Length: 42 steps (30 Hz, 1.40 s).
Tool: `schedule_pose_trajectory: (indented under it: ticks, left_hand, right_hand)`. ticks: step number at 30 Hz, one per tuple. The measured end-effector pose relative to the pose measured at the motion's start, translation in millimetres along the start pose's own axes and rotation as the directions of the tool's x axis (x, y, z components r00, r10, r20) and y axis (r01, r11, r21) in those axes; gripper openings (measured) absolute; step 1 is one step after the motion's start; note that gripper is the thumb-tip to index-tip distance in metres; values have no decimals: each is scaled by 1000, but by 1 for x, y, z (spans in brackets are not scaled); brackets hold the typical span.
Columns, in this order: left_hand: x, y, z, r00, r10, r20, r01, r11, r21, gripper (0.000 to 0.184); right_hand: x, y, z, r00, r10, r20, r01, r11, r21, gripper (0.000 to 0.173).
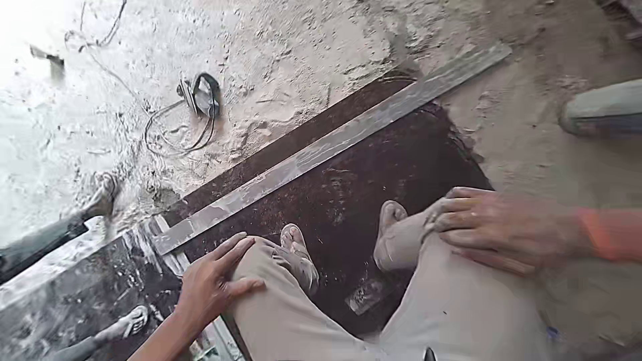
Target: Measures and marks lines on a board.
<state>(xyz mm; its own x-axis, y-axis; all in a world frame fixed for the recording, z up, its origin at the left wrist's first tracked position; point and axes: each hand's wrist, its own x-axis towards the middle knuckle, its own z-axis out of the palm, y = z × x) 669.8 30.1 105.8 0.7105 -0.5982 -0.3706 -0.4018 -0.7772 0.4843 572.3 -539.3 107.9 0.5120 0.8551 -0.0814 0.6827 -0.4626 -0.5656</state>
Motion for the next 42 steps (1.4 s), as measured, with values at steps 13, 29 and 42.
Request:
schedule_pose_trajectory:
  ticks: [13, 29, 42]
  left_hand:
    - [-22, 359, -143, 770, -150, 620, -46, 957, 287, 27]
    - [64, 257, -335, 735, -500, 458, 261, 832, 490, 45]
    - [190, 466, -349, 812, -159, 562, -241, 786, 570, 43]
  right_hand:
    - [64, -330, -153, 38, 816, 577, -991, -43, 127, 56]
    - [-28, -443, -105, -452, 583, 675, 306, -609, 732, 45]
    - [-52, -440, -105, -453, 354, 818, 872, -16, 490, 43]
